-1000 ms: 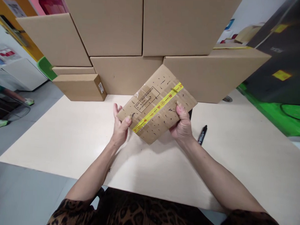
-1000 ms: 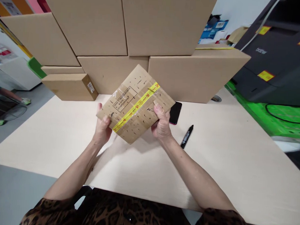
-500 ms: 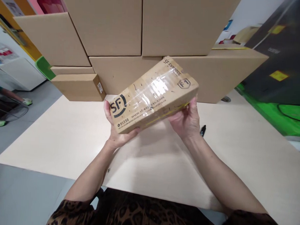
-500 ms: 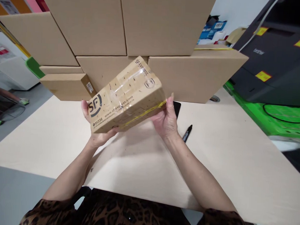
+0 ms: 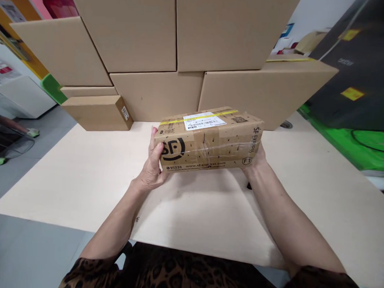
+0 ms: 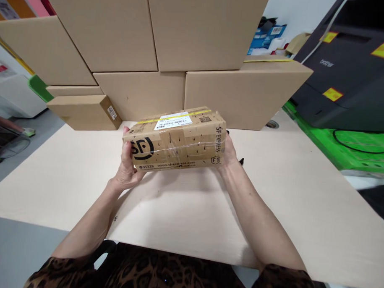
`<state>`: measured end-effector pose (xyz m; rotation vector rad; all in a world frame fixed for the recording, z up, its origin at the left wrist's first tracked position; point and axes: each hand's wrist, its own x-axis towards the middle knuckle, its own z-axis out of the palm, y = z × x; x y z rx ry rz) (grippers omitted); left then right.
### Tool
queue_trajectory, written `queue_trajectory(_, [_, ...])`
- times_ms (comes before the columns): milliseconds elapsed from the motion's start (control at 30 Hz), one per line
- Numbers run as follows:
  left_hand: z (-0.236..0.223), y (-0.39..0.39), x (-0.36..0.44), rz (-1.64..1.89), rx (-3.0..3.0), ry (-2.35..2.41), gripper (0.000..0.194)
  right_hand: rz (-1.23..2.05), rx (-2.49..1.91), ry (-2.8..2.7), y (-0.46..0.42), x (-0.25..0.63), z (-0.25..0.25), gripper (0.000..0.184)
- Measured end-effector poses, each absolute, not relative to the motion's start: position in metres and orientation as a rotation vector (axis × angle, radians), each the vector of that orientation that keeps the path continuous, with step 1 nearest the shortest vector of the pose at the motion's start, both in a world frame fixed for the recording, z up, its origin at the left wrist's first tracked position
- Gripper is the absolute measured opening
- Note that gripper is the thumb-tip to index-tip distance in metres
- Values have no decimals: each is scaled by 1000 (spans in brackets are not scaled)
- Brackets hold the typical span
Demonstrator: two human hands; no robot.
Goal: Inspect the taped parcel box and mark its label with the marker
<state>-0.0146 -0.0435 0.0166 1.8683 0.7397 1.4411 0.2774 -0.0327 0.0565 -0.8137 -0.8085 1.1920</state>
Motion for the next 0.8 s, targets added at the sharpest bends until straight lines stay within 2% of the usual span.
queue_trajectory(67, [21, -50, -12, 1457, 1786, 663, 129, 1227, -835, -783, -36, 270, 57, 42])
queue_trajectory(100, [24, -53, -9, 1467, 1690, 633, 129, 1244, -841, -776, -38, 265, 57, 44])
queue_trajectory(267, [42, -60, 3, 1427, 1125, 703, 88, 1153, -804, -847, -46, 247, 56, 50])
queue_trajectory(467, [48, -44, -15, 1236, 903, 725, 81, 993, -881, -953, -48, 249, 39, 62])
queue_trajectory(600, [49, -39, -22, 1225, 823, 742, 63, 1008, -867, -993, -49, 249, 38, 71])
queue_trajectory(667, [49, -40, -19, 1317, 884, 735, 62, 1067, -827, -972, -51, 244, 44, 73])
queue_trajectory(800, [45, -41, -12, 1541, 1109, 725, 70, 1283, -749, -904, -54, 234, 61, 70])
